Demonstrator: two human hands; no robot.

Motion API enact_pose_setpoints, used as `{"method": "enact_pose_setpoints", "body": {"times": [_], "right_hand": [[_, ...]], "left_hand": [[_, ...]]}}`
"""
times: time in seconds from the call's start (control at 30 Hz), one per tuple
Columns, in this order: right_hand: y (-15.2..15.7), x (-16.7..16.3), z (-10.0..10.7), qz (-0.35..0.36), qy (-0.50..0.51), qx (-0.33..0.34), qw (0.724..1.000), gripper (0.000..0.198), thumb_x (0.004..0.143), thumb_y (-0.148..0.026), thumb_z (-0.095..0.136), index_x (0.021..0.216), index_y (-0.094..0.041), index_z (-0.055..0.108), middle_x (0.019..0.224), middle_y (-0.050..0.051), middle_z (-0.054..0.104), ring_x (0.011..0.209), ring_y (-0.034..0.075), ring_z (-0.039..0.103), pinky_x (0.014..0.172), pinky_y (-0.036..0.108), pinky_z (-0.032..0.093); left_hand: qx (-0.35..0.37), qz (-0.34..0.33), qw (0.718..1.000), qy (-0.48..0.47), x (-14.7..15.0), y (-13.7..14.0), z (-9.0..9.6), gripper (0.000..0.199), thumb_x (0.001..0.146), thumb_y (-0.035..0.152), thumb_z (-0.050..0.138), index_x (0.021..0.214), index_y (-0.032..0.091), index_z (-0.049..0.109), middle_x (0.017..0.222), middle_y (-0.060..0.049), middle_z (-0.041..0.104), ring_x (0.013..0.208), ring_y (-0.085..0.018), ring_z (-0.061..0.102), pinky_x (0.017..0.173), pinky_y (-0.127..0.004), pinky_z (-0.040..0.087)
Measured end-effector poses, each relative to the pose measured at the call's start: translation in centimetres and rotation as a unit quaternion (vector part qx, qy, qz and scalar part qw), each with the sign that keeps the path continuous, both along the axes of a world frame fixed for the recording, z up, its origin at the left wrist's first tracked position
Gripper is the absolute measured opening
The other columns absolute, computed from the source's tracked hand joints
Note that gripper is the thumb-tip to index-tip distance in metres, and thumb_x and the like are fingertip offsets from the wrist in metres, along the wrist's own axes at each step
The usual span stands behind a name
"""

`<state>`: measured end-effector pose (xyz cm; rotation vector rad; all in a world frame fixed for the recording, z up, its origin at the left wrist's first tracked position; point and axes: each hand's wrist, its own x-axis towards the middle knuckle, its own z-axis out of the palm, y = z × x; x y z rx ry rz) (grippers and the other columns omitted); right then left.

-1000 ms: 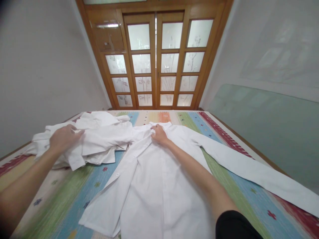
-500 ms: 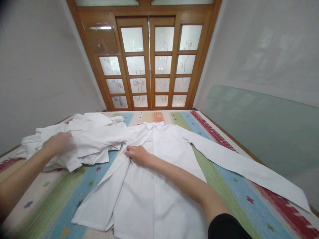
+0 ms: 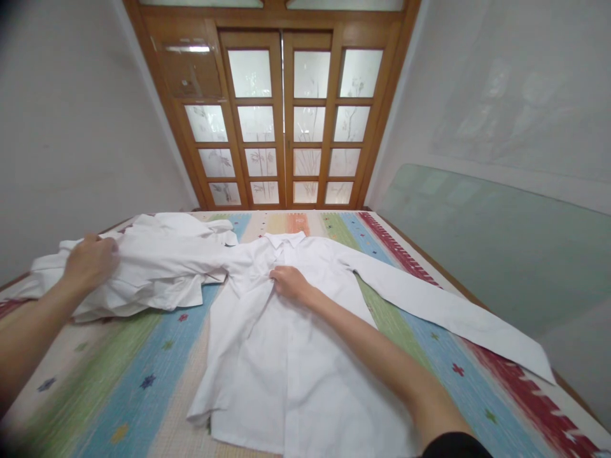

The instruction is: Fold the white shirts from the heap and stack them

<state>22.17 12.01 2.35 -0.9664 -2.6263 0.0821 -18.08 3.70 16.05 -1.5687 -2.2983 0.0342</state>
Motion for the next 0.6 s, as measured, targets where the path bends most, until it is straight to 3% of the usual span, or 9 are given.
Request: {"method": "enact_pose_setpoints", "body": {"times": [0.13, 0.2, 0.27, 0.33, 0.43, 0.6], "right_hand": [[-1.5, 1.1, -0.1, 0.013, 0.005, 0.023, 1.0, 0.03, 0.083, -0.017, 0.06, 0.112, -0.014, 0.066, 0.119, 0.018, 0.062, 0.108, 0.026, 0.057, 0.092, 0.039, 0.045], [-2.8, 1.3, -0.1, 0.027, 0.006, 0.058, 0.998, 0.042, 0.083, -0.028, 0.065, 0.123, -0.016, 0.06, 0.133, 0.02, 0.053, 0.12, 0.031, 0.048, 0.095, 0.046, 0.043], [-4.4, 1.2, 0.0, 0.045, 0.003, 0.091, 0.995, 0.047, 0.082, -0.033, 0.067, 0.125, -0.017, 0.057, 0.137, 0.02, 0.049, 0.123, 0.033, 0.043, 0.094, 0.048, 0.043], [-6.1, 0.9, 0.2, 0.078, 0.001, 0.129, 0.989, 0.042, 0.084, -0.032, 0.065, 0.123, -0.019, 0.057, 0.136, 0.018, 0.05, 0.119, 0.032, 0.045, 0.09, 0.046, 0.044], [-8.7, 0.3, 0.7, 0.148, 0.002, 0.19, 0.971, 0.026, 0.091, -0.025, 0.055, 0.117, -0.022, 0.058, 0.125, 0.013, 0.058, 0.1, 0.024, 0.053, 0.079, 0.037, 0.046], [-12.3, -0.5, 1.2, 0.202, 0.007, 0.216, 0.955, 0.025, 0.097, -0.018, 0.043, 0.119, -0.022, 0.054, 0.104, 0.009, 0.063, 0.07, 0.015, 0.053, 0.056, 0.027, 0.039]], "left_hand": [[0.048, -0.022, 0.998, 0.026, 1.5, -0.4, -1.0, 0.041, 0.094, 0.021, 0.029, 0.114, 0.003, 0.059, 0.131, -0.021, 0.047, 0.118, -0.035, 0.043, 0.09, -0.042, 0.04], [0.109, -0.075, 0.99, 0.039, 3.1, -0.6, -2.0, 0.039, 0.093, 0.025, 0.033, 0.116, 0.006, 0.059, 0.136, -0.019, 0.044, 0.122, -0.035, 0.04, 0.095, -0.046, 0.038], [0.132, -0.146, 0.98, 0.013, 5.3, -1.2, -3.3, 0.036, 0.091, 0.026, 0.037, 0.112, 0.009, 0.062, 0.128, -0.017, 0.051, 0.118, -0.032, 0.045, 0.099, -0.044, 0.037], [0.086, -0.238, 0.966, -0.062, 7.8, -2.4, -4.9, 0.033, 0.089, 0.029, 0.041, 0.106, 0.012, 0.064, 0.113, -0.015, 0.06, 0.108, -0.027, 0.053, 0.099, -0.04, 0.039], [-0.018, -0.34, 0.917, -0.209, 11.7, -6.0, -7.1, 0.03, 0.086, 0.041, 0.047, 0.098, 0.022, 0.067, 0.107, -0.009, 0.065, 0.104, -0.026, 0.059, 0.095, -0.038, 0.045], [-0.077, -0.35, 0.87, -0.339, 16.1, -12.9, -9.4, 0.03, 0.089, 0.048, 0.048, 0.105, 0.031, 0.066, 0.106, -0.004, 0.069, 0.097, -0.025, 0.064, 0.088, -0.038, 0.052]]}}
